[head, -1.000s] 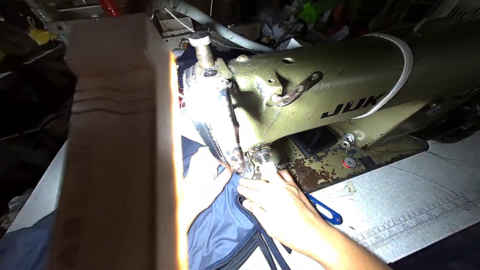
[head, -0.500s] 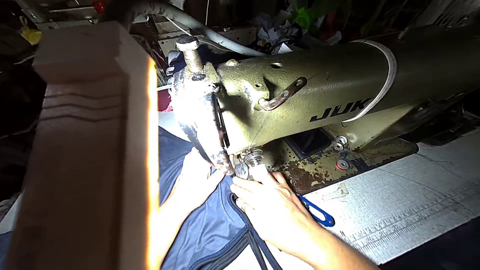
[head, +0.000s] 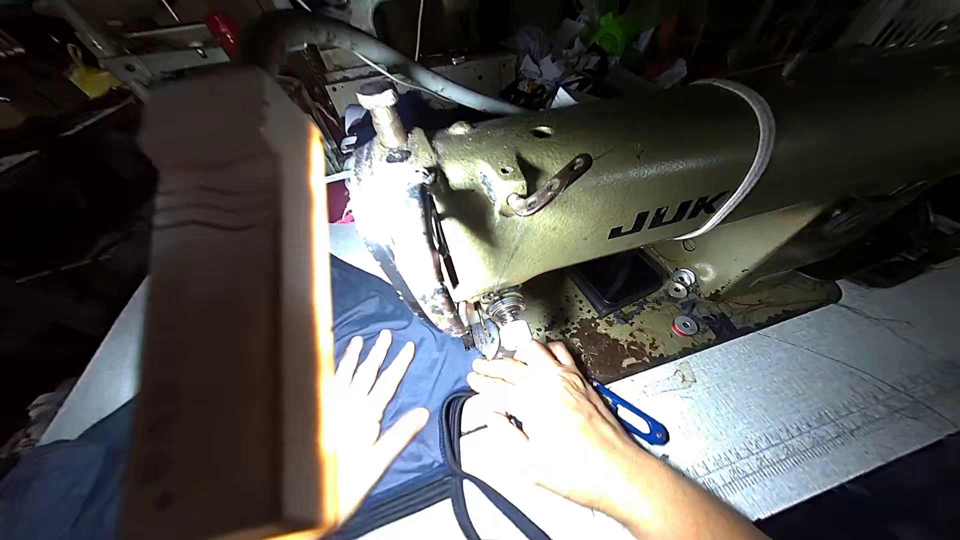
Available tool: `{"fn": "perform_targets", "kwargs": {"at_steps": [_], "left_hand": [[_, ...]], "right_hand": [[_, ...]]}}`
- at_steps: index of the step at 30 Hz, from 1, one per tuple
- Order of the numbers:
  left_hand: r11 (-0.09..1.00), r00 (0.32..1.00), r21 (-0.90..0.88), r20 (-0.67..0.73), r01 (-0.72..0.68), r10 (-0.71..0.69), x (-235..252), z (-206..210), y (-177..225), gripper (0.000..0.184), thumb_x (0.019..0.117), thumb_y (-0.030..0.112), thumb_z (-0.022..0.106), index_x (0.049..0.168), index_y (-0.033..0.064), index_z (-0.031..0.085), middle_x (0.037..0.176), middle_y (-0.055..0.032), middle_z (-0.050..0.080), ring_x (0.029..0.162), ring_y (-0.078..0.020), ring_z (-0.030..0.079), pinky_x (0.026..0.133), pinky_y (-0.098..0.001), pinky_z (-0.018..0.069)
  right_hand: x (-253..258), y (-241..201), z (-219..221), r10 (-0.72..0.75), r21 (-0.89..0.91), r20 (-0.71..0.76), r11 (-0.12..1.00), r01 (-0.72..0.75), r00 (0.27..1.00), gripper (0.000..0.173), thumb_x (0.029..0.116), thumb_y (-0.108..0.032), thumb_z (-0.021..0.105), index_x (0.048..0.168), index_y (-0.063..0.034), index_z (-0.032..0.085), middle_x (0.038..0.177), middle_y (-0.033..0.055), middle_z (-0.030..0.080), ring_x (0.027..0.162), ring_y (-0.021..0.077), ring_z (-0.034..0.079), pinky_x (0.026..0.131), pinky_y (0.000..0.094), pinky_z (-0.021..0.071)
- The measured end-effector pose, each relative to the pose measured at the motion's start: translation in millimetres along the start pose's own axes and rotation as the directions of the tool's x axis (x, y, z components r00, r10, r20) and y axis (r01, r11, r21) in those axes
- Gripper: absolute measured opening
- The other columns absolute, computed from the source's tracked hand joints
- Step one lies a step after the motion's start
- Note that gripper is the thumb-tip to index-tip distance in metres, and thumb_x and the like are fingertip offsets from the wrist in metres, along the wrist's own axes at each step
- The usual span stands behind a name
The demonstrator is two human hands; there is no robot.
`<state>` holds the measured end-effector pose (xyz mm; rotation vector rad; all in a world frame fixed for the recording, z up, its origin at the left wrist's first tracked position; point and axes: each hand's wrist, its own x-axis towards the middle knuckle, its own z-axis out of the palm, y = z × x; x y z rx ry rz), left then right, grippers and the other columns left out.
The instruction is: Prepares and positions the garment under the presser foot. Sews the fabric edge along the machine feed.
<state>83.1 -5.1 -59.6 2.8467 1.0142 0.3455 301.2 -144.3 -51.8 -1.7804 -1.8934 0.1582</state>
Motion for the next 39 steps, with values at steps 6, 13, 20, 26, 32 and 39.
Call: {"fn": "perform_targets", "kwargs": {"at_steps": [6, 13, 20, 26, 32, 39], "left_hand": [[0.939, 0.952, 0.158, 0.089, -0.305, 0.294, 59.1, -1.0, -113.5, 0.076, 0.0988, 0.074, 0.030, 0.152, 0.0235, 0.052, 0.154, -0.0021, 0.053, 0.144, -0.0257, 0.047, 0.115, -0.0550, 0.0392], [0.936, 0.956, -0.231, -0.190, -0.264, 0.222, 42.1, -2.8, 36.3, 0.030, 0.0986, 0.028, 0.052, 0.099, 0.0128, 0.078, 0.108, -0.0018, 0.074, 0.107, -0.0148, 0.069, 0.093, -0.0345, 0.0555], [0.894, 0.947, -0.346, -0.243, -0.286, 0.209, 27.8, 19.6, 28.4, 0.031, 0.0992, 0.027, 0.053, 0.112, 0.0124, 0.078, 0.121, -0.0012, 0.073, 0.123, -0.0116, 0.062, 0.106, -0.0276, 0.0478], [0.901, 0.943, -0.320, -0.255, -0.292, 0.215, 26.6, 20.5, 32.9, 0.033, 0.0992, 0.026, 0.052, 0.111, 0.0120, 0.078, 0.120, -0.0021, 0.074, 0.121, -0.0141, 0.064, 0.106, -0.0294, 0.0472], [0.894, 0.964, -0.368, -0.174, -0.255, 0.203, 23.8, 14.0, 32.7, 0.036, 0.1004, 0.034, 0.053, 0.117, 0.0123, 0.076, 0.126, -0.0003, 0.071, 0.127, -0.0101, 0.060, 0.109, -0.0294, 0.0462], [0.914, 0.969, -0.327, -0.137, -0.241, 0.206, 27.2, 11.8, 30.7, 0.037, 0.0989, 0.037, 0.053, 0.117, 0.0146, 0.076, 0.127, 0.0000, 0.070, 0.128, -0.0109, 0.059, 0.108, -0.0306, 0.0471]], "right_hand": [[0.0, -3.7, 1.3, -0.018, 0.023, 0.041, 1.000, 0.017, 0.999, 0.035, 0.0986, -0.022, 0.053, 0.129, -0.0186, 0.071, 0.132, -0.0029, 0.069, 0.120, 0.0237, 0.061, 0.102, 0.0489, 0.0420], [0.4, -0.2, 2.4, 0.006, 0.065, -0.012, 0.998, -0.005, 1.000, 0.031, 0.0996, -0.026, 0.055, 0.122, -0.0200, 0.075, 0.128, -0.0052, 0.071, 0.117, 0.0215, 0.062, 0.100, 0.0458, 0.0432], [2.0, -0.8, 3.6, 0.038, 0.044, -0.027, 0.998, -0.037, 0.999, 0.031, 0.1000, -0.023, 0.054, 0.122, -0.0230, 0.076, 0.126, -0.0072, 0.072, 0.116, 0.0190, 0.063, 0.097, 0.0436, 0.0456], [2.2, -1.7, 0.7, 0.076, 0.068, 0.002, 0.995, -0.076, 0.997, 0.032, 0.0996, -0.023, 0.054, 0.124, -0.0232, 0.075, 0.128, -0.0073, 0.071, 0.120, 0.0185, 0.062, 0.102, 0.0443, 0.0439], [-0.6, 1.3, 9.6, 0.040, 0.024, -0.101, 0.999, -0.038, 0.994, 0.030, 0.0989, -0.024, 0.054, 0.117, -0.0247, 0.078, 0.123, -0.0115, 0.073, 0.108, 0.0125, 0.064, 0.092, 0.0383, 0.0460], [-0.3, 1.8, 7.6, 0.069, 0.042, -0.053, 0.997, -0.067, 0.996, 0.032, 0.1004, -0.024, 0.052, 0.122, -0.0250, 0.076, 0.128, -0.0124, 0.071, 0.113, 0.0127, 0.063, 0.097, 0.0389, 0.0446]]}}
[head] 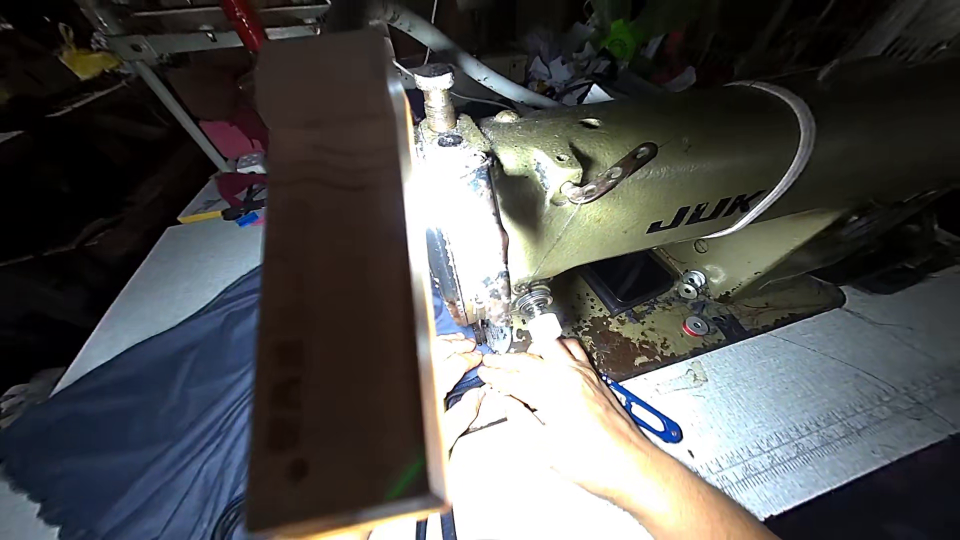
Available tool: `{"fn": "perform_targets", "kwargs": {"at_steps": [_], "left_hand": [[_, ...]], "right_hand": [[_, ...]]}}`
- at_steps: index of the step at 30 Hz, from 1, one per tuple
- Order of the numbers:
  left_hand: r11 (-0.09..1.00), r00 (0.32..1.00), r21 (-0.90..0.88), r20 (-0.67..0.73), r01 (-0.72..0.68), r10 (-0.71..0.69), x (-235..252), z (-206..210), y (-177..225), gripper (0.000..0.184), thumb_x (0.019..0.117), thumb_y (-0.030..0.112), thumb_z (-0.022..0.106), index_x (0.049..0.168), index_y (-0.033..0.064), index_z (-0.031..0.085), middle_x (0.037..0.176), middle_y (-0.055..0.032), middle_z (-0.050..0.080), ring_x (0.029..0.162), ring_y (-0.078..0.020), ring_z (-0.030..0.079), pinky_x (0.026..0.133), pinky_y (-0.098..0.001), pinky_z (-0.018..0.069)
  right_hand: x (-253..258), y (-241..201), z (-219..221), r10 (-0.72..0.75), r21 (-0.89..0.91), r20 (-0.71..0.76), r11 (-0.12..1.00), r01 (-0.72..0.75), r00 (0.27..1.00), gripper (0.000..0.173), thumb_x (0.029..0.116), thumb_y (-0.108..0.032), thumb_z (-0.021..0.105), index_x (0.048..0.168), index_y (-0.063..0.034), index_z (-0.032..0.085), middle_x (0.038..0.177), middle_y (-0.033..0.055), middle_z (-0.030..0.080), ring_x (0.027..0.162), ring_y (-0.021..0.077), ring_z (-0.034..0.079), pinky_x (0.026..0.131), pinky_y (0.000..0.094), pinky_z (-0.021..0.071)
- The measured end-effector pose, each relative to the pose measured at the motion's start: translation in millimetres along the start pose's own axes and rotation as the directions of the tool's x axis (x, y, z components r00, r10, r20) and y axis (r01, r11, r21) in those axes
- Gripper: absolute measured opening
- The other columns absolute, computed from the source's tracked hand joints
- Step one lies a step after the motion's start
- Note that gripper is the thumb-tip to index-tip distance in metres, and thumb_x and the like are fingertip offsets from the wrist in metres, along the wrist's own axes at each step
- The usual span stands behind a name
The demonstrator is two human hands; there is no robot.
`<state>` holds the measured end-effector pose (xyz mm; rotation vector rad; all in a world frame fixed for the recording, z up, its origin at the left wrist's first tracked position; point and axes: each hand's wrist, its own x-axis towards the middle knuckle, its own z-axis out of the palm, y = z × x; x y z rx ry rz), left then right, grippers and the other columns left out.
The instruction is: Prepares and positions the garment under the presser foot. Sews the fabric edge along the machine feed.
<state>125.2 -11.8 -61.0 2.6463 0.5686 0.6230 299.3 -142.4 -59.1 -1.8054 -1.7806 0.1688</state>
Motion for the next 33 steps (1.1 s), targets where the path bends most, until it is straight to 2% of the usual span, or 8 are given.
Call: {"fn": "perform_targets", "kwargs": {"at_steps": [13, 16, 18, 21, 24, 27, 31, 33], "left_hand": [[0.964, 0.985, 0.223, -0.059, -0.144, 0.161, 12.1, 1.6, 3.0, 0.034, 0.0944, 0.030, 0.052, 0.104, 0.0116, 0.079, 0.114, -0.0047, 0.076, 0.116, -0.0206, 0.068, 0.098, -0.0380, 0.0524], [0.935, 0.967, 0.285, -0.083, -0.210, 0.243, 13.8, 7.1, 0.0, 0.032, 0.0961, 0.025, 0.049, 0.094, 0.0099, 0.077, 0.095, -0.0062, 0.072, 0.096, -0.0234, 0.069, 0.082, -0.0387, 0.0540], [0.953, 0.969, 0.234, -0.111, -0.192, 0.222, 14.0, 8.6, -0.9, 0.031, 0.0981, 0.023, 0.050, 0.089, 0.0100, 0.076, 0.089, -0.0041, 0.070, 0.089, -0.0201, 0.067, 0.078, -0.0340, 0.0529], [0.999, 0.988, -0.002, -0.147, -0.053, 0.052, 13.7, 7.5, -4.1, 0.029, 0.0988, 0.026, 0.052, 0.086, 0.0145, 0.074, 0.091, 0.0046, 0.069, 0.095, -0.0037, 0.064, 0.083, -0.0192, 0.0505], [0.992, 0.987, -0.124, -0.149, 0.036, -0.054, 13.7, 7.3, -7.5, 0.026, 0.0966, 0.026, 0.054, 0.083, 0.0162, 0.073, 0.089, 0.0085, 0.066, 0.090, 0.0032, 0.062, 0.079, -0.0141, 0.0500], [0.988, 0.985, -0.141, -0.146, 0.068, -0.089, 14.2, 6.5, -7.1, 0.024, 0.0959, 0.025, 0.054, 0.083, 0.0164, 0.072, 0.087, 0.0092, 0.065, 0.084, 0.0048, 0.061, 0.074, -0.0121, 0.0491], [0.988, 0.982, -0.126, -0.154, 0.093, -0.112, 14.2, 6.6, -5.9, 0.023, 0.0969, 0.025, 0.053, 0.087, 0.0164, 0.072, 0.084, 0.0101, 0.063, 0.078, 0.0055, 0.059, 0.069, -0.0116, 0.0482], [0.988, 0.977, -0.117, -0.173, 0.101, -0.121, 13.8, 6.7, -4.4, 0.022, 0.0967, 0.025, 0.053, 0.087, 0.0168, 0.071, 0.081, 0.0107, 0.061, 0.074, 0.0062, 0.057, 0.066, -0.0108, 0.0471]], "right_hand": [[2.3, -1.1, -2.2, 0.017, 0.032, 0.007, 0.999, -0.018, 1.000, 0.034, 0.1001, -0.023, 0.052, 0.124, -0.0241, 0.076, 0.130, -0.0113, 0.070, 0.115, 0.0129, 0.063, 0.096, 0.0391, 0.0452], [2.3, -1.5, -1.5, 0.049, 0.057, 0.005, 0.997, -0.049, 0.999, 0.033, 0.1023, -0.026, 0.050, 0.122, -0.0239, 0.077, 0.130, -0.0110, 0.070, 0.118, 0.0118, 0.062, 0.098, 0.0382, 0.0451], [0.8, 0.8, 4.0, 0.052, 0.049, -0.129, 0.998, -0.046, 0.990, 0.029, 0.1003, -0.025, 0.054, 0.113, -0.0205, 0.080, 0.121, -0.0075, 0.074, 0.111, 0.0130, 0.065, 0.094, 0.0369, 0.0503], [2.0, 7.3, 11.3, 0.081, 0.047, -0.375, 0.997, -0.068, 0.924, 0.021, 0.0952, -0.024, 0.059, 0.089, -0.0177, 0.078, 0.093, -0.0061, 0.073, 0.094, 0.0118, 0.064, 0.081, 0.0323, 0.0493], [2.0, 8.2, 10.9, 0.069, 0.011, -0.423, 0.997, -0.071, 0.904, 0.019, 0.0925, -0.028, 0.063, 0.081, -0.0187, 0.075, 0.085, -0.0061, 0.067, 0.090, 0.0119, 0.061, 0.077, 0.0297, 0.0479], [2.0, 5.9, 10.0, 0.024, -0.025, -0.338, 0.999, -0.035, 0.941, 0.018, 0.0933, -0.028, 0.061, 0.090, -0.0231, 0.078, 0.091, -0.0065, 0.067, 0.092, 0.0126, 0.061, 0.079, 0.0320, 0.0480], [7.3, -3.0, -1.0, 0.137, -0.151, -0.005, 0.979, -0.136, 0.991, 0.034, 0.0997, -0.036, 0.053, 0.128, -0.0351, 0.072, 0.116, 0.0013, 0.067, 0.113, 0.0224, 0.060, 0.093, 0.0443, 0.0456], [7.7, -2.1, 1.0, 0.125, -0.170, -0.013, 0.977, -0.125, 0.992, 0.032, 0.1005, -0.036, 0.052, 0.123, -0.0316, 0.074, 0.112, 0.0021, 0.067, 0.111, 0.0237, 0.061, 0.092, 0.0451, 0.0466]]}}
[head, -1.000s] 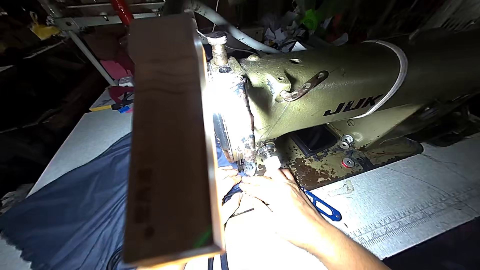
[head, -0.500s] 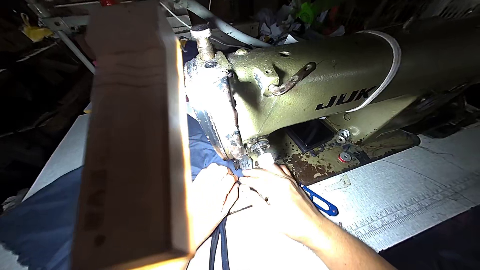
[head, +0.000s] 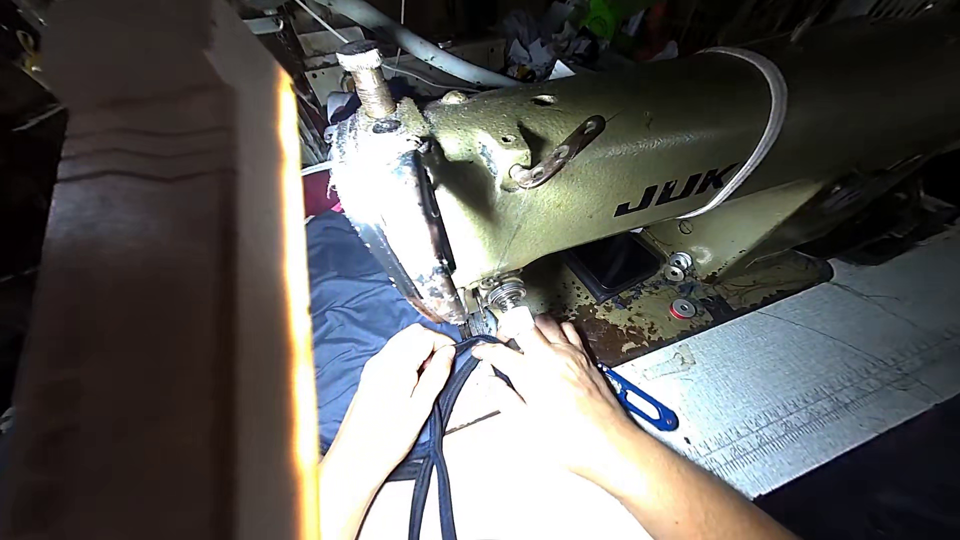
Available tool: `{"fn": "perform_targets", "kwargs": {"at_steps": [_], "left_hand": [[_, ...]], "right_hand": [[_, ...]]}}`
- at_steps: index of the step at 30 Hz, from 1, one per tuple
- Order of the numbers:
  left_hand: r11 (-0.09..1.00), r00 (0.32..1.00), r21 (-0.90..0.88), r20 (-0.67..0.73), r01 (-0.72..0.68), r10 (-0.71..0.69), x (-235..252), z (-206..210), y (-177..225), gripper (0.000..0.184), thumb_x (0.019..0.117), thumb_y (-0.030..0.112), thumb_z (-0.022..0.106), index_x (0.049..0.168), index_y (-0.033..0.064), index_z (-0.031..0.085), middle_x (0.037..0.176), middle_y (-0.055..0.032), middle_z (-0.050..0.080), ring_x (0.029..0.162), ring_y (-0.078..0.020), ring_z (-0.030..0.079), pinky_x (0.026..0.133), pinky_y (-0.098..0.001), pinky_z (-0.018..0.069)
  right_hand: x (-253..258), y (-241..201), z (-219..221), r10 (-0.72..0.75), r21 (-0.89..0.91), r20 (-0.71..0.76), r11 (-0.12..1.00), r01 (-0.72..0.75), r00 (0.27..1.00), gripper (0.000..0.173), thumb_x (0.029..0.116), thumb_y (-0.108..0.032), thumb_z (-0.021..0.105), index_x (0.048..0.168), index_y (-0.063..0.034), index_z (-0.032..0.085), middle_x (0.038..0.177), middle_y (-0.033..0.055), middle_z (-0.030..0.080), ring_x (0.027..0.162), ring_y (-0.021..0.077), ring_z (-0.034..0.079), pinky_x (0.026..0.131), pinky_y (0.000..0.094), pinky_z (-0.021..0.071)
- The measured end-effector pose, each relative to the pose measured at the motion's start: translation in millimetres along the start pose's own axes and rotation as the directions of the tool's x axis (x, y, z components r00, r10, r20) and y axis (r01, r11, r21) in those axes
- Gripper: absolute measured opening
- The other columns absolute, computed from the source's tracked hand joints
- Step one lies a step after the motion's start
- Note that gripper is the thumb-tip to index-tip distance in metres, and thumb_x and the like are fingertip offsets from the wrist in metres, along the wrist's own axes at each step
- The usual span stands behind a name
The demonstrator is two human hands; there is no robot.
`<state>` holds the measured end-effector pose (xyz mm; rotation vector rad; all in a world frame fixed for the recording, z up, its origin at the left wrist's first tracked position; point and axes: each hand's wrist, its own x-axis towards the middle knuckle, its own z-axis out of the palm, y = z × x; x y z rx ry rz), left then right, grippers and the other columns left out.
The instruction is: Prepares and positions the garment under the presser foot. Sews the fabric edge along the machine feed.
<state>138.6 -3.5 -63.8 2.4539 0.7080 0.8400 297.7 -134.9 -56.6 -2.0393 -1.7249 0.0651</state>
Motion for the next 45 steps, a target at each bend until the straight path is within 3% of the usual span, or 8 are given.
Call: {"fn": "perform_targets", "kwargs": {"at_steps": [4, 8, 13, 24, 28, 31, 37, 45], "left_hand": [[0.999, 1.000, 0.035, -0.010, -0.024, 0.024, -1.9, 1.6, 2.3, 0.022, 0.0959, 0.026, 0.055, 0.093, 0.0150, 0.074, 0.083, 0.0094, 0.063, 0.077, 0.0053, 0.059, 0.069, -0.0107, 0.0485], [0.990, 0.994, 0.086, -0.006, -0.109, 0.110, -3.1, 3.1, 1.3, 0.025, 0.0941, 0.027, 0.057, 0.099, 0.0147, 0.078, 0.090, 0.0061, 0.068, 0.089, 0.0000, 0.064, 0.079, -0.0153, 0.0521], [0.963, 0.977, 0.176, -0.036, -0.203, 0.212, -3.1, 4.4, 0.2, 0.023, 0.0930, 0.021, 0.056, 0.090, 0.0146, 0.079, 0.085, 0.0030, 0.067, 0.086, -0.0053, 0.064, 0.078, -0.0172, 0.0510], [0.929, 0.953, 0.209, 0.082, -0.304, 0.293, -3.6, 3.4, 1.7, 0.027, 0.0913, 0.015, 0.050, 0.088, 0.0135, 0.077, 0.084, -0.0004, 0.064, 0.087, -0.0140, 0.062, 0.076, -0.0241, 0.0490], [0.937, 0.953, 0.180, 0.092, -0.300, 0.288, -4.4, 2.0, 1.7, 0.027, 0.0933, 0.018, 0.050, 0.088, 0.0135, 0.076, 0.097, -0.0013, 0.068, 0.099, -0.0131, 0.063, 0.085, -0.0230, 0.0498], [0.947, 0.956, 0.148, 0.106, -0.287, 0.273, -3.6, 1.5, -1.3, 0.027, 0.0960, 0.025, 0.053, 0.090, 0.0148, 0.077, 0.100, -0.0006, 0.070, 0.102, -0.0119, 0.064, 0.087, -0.0229, 0.0505], [0.979, 0.975, 0.046, 0.117, -0.197, 0.190, -2.4, -1.6, 1.6, 0.021, 0.0928, 0.021, 0.058, 0.090, 0.0130, 0.078, 0.102, -0.0009, 0.072, 0.104, -0.0118, 0.063, 0.091, -0.0253, 0.0476], [0.990, 0.983, -0.016, 0.116, -0.143, 0.144, 0.6, -5.3, 5.0, 0.019, 0.0924, 0.019, 0.061, 0.088, 0.0117, 0.077, 0.101, 0.0006, 0.072, 0.103, -0.0058, 0.065, 0.091, -0.0194, 0.0493]], "right_hand": [[-2.3, 6.9, 7.2, -0.067, 0.075, -0.148, 0.994, 0.079, 0.987, 0.024, 0.0991, -0.029, 0.056, 0.104, -0.0266, 0.079, 0.097, -0.0037, 0.068, 0.098, 0.0162, 0.061, 0.084, 0.0377, 0.0450], [-2.1, 6.7, 4.6, -0.099, 0.051, -0.116, 0.993, 0.105, 0.988, 0.023, 0.0995, -0.029, 0.056, 0.102, -0.0262, 0.078, 0.098, -0.0019, 0.066, 0.098, 0.0170, 0.061, 0.083, 0.0386, 0.0451], [-2.3, 4.6, 4.4, -0.154, -0.047, -0.125, 0.988, 0.149, 0.980, 0.018, 0.0920, -0.013, 0.064, 0.100, -0.0221, 0.078, 0.095, 0.0006, 0.067, 0.095, 0.0198, 0.064, 0.080, 0.0388, 0.0495], [-5.5, 7.1, 7.8, -0.047, 0.143, -0.222, 0.986, 0.080, 0.974, 0.022, 0.0912, -0.012, 0.061, 0.095, -0.0197, 0.081, 0.087, -0.0009, 0.068, 0.088, 0.0144, 0.065, 0.082, 0.0336, 0.0497], [-3.6, 2.3, 5.3, 0.027, 0.159, -0.234, 0.987, 0.011, 0.972, 0.021, 0.0906, -0.017, 0.061, 0.105, -0.0197, 0.076, 0.094, 0.0005, 0.068, 0.087, 0.0163, 0.065, 0.077, 0.0355, 0.0514], [-2.6, 6.0, 8.5, -0.042, 0.139, -0.212, 0.988, 0.073, 0.976, 0.029, 0.0939, -0.017, 0.060, 0.115, -0.0251, 0.076, 0.101, -0.0011, 0.070, 0.095, 0.0167, 0.066, 0.083, 0.0385, 0.0509], [-3.0, 8.9, 9.8, -0.095, 0.159, -0.210, 0.979, 0.130, 0.973, 0.023, 0.0938, -0.010, 0.060, 0.099, -0.0186, 0.080, 0.093, -0.0003, 0.070, 0.090, 0.0154, 0.066, 0.081, 0.0358, 0.0504], [1.6, 13.7, 0.7, -0.210, 0.100, -0.164, 0.968, 0.228, 0.964, 0.021, 0.0908, -0.006, 0.064, 0.099, -0.0146, 0.081, 0.090, 0.0035, 0.070, 0.089, 0.0176, 0.069, 0.081, 0.0312, 0.0556]]}}
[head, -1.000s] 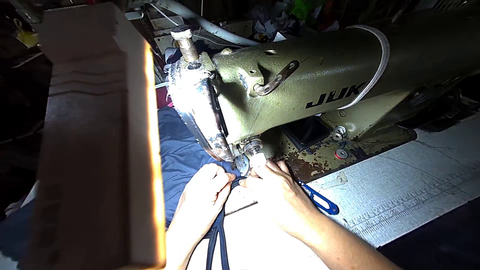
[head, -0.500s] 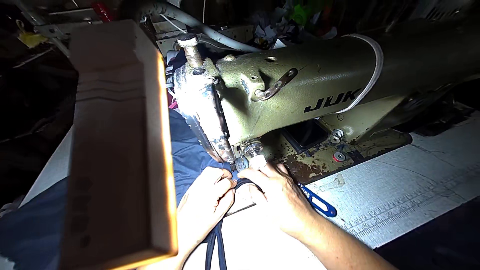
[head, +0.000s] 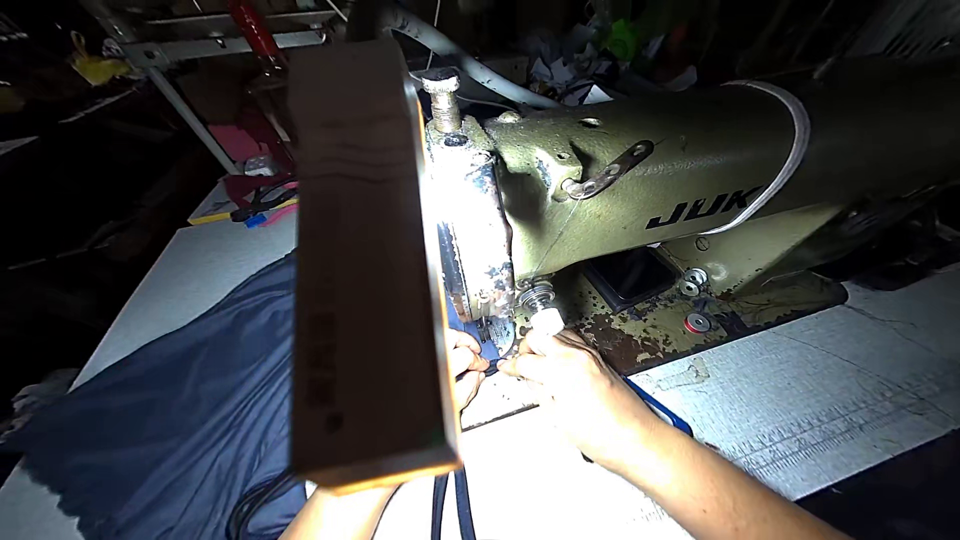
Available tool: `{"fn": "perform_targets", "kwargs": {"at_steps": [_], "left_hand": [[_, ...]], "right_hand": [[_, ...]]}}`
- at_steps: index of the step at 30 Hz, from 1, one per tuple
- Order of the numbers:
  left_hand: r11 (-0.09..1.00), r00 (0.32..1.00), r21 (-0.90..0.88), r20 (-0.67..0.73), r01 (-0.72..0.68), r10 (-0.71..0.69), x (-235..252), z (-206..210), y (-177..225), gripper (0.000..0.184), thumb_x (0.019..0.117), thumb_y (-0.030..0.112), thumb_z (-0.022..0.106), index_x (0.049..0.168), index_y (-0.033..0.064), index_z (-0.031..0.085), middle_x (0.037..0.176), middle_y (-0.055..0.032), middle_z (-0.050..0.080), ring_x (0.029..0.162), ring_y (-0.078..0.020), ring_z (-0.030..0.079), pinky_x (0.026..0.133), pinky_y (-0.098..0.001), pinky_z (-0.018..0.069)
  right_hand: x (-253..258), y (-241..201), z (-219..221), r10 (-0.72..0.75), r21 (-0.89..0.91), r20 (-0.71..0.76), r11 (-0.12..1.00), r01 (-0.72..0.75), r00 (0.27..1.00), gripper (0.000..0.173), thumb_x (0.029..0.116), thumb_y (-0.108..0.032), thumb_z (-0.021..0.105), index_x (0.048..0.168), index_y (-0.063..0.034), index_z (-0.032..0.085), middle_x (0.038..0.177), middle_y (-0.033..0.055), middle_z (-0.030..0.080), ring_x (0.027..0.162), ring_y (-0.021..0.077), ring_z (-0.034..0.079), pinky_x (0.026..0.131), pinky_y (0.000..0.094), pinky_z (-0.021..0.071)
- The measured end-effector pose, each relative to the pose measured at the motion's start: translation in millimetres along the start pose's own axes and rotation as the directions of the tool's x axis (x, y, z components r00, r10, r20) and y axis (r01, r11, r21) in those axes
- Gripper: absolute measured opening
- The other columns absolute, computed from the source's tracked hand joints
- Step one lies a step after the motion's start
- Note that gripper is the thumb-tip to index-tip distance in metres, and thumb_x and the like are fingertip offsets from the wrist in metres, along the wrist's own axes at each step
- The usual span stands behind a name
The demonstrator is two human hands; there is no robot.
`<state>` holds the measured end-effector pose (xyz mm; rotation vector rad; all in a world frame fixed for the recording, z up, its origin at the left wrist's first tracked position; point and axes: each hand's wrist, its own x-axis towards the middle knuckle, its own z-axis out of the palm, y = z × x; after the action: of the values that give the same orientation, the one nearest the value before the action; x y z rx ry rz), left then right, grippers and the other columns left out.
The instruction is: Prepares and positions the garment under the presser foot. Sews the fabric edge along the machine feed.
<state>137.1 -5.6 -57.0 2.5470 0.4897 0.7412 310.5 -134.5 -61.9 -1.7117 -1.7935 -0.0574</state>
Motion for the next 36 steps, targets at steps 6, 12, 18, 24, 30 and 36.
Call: {"fn": "perform_targets", "kwargs": {"at_steps": [6, 12, 18, 24, 30, 36], "left_hand": [[0.992, 0.991, -0.049, 0.065, 0.117, -0.114, 8.5, -9.3, 16.7, 0.017, 0.0922, 0.010, 0.063, 0.090, 0.0025, 0.078, 0.103, -0.0094, 0.075, 0.108, -0.0214, 0.068, 0.097, -0.0368, 0.0491], [0.998, 1.000, -0.058, -0.008, -0.029, 0.028, 3.9, -0.2, -20.8, 0.018, 0.0924, 0.024, 0.064, 0.089, 0.0149, 0.078, 0.104, 0.0050, 0.072, 0.105, -0.0010, 0.063, 0.092, -0.0167, 0.0487], [0.999, 1.000, -0.047, -0.012, -0.017, 0.016, 0.5, 1.9, -35.7, 0.021, 0.0946, 0.032, 0.063, 0.092, 0.0202, 0.079, 0.107, 0.0087, 0.072, 0.107, -0.0014, 0.063, 0.094, -0.0212, 0.0495], [0.997, 0.997, -0.014, -0.025, -0.074, 0.074, 16.6, -4.2, -26.5, 0.019, 0.0911, 0.020, 0.062, 0.087, 0.0100, 0.078, 0.094, 0.0005, 0.073, 0.102, -0.0031, 0.066, 0.092, -0.0172, 0.0493], [0.998, 1.000, -0.058, -0.015, -0.002, 0.001, 21.6, -5.3, -28.8, 0.016, 0.0918, 0.019, 0.066, 0.089, 0.0094, 0.078, 0.089, 0.0020, 0.072, 0.092, 0.0001, 0.066, 0.085, -0.0158, 0.0510], [0.998, 1.000, -0.059, -0.026, -0.013, 0.011, 21.1, -4.0, -28.2, 0.017, 0.0928, 0.020, 0.064, 0.088, 0.0094, 0.076, 0.088, 0.0020, 0.071, 0.091, -0.0012, 0.066, 0.085, -0.0185, 0.0517]], "right_hand": [[3.8, 2.2, -3.8, -0.056, 0.005, 0.013, 0.998, 0.056, 0.998, 0.020, 0.0894, -0.006, 0.065, 0.099, -0.0111, 0.081, 0.090, 0.0061, 0.070, 0.089, 0.0194, 0.069, 0.084, 0.0307, 0.0564], [5.1, 6.9, -1.8, -0.071, 0.002, 0.005, 0.997, 0.071, 0.997, 0.020, 0.0879, -0.004, 0.066, 0.100, -0.0110, 0.081, 0.089, 0.0067, 0.069, 0.087, 0.0197, 0.068, 0.081, 0.0301, 0.0575], [7.4, 6.0, -1.6, -0.065, -0.016, 0.001, 0.998, 0.065, 0.998, 0.019, 0.0883, -0.005, 0.066, 0.100, -0.0099, 0.081, 0.090, 0.0075, 0.069, 0.086, 0.0210, 0.069, 0.079, 0.0313, 0.0583], [16.7, 4.3, -3.1, 0.012, -0.078, 0.112, 0.997, -0.004, 0.994, 0.022, 0.0905, -0.006, 0.069, 0.109, -0.0088, 0.079, 0.104, 0.0126, 0.071, 0.094, 0.0277, 0.069, 0.082, 0.0376, 0.0580], [23.3, 6.3, 7.9, 0.042, -0.100, 0.081, 0.994, -0.034, 0.996, 0.024, 0.0885, -0.004, 0.070, 0.110, -0.0075, 0.079, 0.106, 0.0134, 0.072, 0.095, 0.0282, 0.070, 0.084, 0.0391, 0.0584], [12.5, 6.3, -40.2, 0.258, 0.010, -0.024, 0.966, -0.258, 0.966, 0.021, 0.0964, -0.014, 0.065, 0.111, -0.0098, 0.078, 0.100, 0.0094, 0.071, 0.096, 0.0261, 0.068, 0.085, 0.0475, 0.0537]]}}
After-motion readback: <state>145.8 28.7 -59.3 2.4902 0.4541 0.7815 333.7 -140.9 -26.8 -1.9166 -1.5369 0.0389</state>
